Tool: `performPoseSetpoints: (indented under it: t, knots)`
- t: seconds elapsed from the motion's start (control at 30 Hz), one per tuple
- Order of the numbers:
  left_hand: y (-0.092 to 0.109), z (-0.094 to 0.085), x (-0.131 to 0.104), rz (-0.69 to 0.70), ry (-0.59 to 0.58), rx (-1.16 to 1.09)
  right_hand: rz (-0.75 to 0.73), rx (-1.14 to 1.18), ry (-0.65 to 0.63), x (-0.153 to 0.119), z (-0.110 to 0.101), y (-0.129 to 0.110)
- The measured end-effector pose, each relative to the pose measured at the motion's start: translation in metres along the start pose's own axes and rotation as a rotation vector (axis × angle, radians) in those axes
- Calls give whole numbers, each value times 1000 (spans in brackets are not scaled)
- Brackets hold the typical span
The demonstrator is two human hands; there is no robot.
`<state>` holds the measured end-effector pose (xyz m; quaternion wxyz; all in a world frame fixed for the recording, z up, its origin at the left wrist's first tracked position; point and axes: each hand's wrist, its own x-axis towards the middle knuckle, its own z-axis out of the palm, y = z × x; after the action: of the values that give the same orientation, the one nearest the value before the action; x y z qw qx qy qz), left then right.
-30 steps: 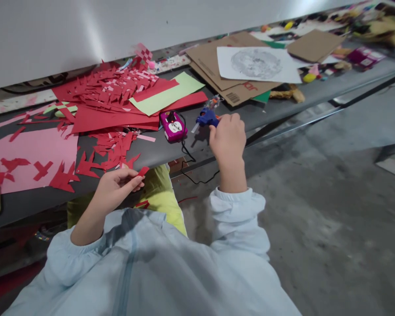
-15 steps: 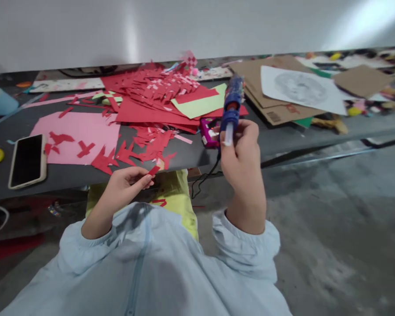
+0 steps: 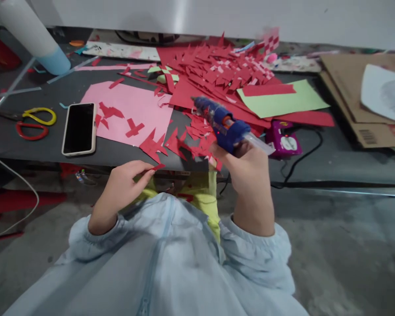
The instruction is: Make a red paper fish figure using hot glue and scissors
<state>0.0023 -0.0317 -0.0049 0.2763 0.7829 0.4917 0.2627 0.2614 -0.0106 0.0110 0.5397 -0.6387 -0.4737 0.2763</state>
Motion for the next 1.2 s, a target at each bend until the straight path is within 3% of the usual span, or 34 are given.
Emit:
performPoseSetpoints:
  t: [0.07, 0.23, 0.47, 0.67, 0.8, 1.03, 1.2]
  knots:
    - [-9, -1, 0, 69, 10, 73, 75, -12, 15, -4, 6, -4]
    - [-26, 0, 5, 242, 77, 181, 242, 35, -135, -17, 12, -2]
    - [-38, 9, 11, 311, 137, 155, 392, 113, -220, -29, 12, 11]
    - [-40, 9, 13, 368, 225, 197, 414, 150, -343, -33, 19, 3]
    - [-41, 7, 13, 372, 229, 245, 344, 97, -388, -33, 18, 3]
    - [-43, 11, 15, 390, 189, 259, 252, -261, -488, -33, 8, -3]
    - [-45, 13, 15, 398, 187, 271, 239, -459, -532, -33, 13, -11]
